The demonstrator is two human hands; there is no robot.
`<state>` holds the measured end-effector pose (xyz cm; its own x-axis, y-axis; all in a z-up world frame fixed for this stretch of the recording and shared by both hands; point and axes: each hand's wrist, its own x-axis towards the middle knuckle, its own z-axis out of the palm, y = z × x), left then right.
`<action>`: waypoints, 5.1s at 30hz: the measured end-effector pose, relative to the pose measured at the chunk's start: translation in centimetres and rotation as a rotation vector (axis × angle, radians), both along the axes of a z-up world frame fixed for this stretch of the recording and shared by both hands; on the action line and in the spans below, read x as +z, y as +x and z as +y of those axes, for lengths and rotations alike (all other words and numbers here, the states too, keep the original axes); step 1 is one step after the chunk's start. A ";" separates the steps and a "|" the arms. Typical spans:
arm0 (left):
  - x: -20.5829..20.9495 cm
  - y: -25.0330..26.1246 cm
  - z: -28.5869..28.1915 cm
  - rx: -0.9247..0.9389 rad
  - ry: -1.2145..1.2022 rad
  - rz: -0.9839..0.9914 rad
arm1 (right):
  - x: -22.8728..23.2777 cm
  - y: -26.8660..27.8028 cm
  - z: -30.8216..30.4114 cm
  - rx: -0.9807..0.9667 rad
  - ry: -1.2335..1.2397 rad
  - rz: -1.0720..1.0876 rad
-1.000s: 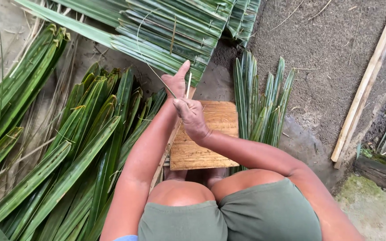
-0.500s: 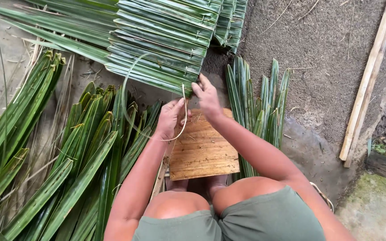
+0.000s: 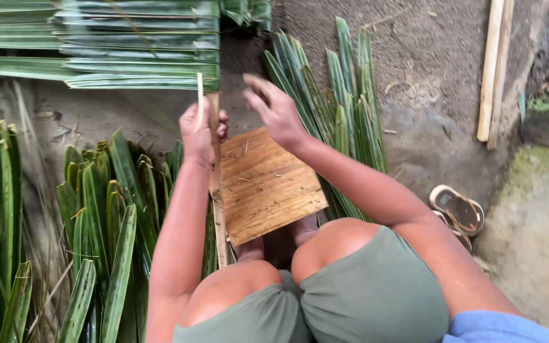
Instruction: Weaving palm leaves onto a wooden frame to create a thatched panel
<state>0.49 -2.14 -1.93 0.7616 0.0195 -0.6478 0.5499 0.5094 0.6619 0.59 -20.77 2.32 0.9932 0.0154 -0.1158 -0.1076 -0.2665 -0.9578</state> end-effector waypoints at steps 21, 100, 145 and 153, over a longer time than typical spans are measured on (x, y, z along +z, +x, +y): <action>6.3 -8.7 -1.0 -0.148 0.825 -0.728 | -3.4 -17.7 -17.7 -0.363 -0.733 -0.086; 3.6 -7.5 -9.6 -0.430 -0.034 -0.098 | 3.3 -9.5 -10.0 0.037 0.081 0.148; 19.8 -6.6 0.0 -0.137 0.302 -0.895 | 18.0 -4.8 -4.7 0.347 -0.077 0.118; 6.7 -8.8 1.5 0.638 0.245 -0.039 | 9.2 0.8 1.8 0.740 -0.535 0.307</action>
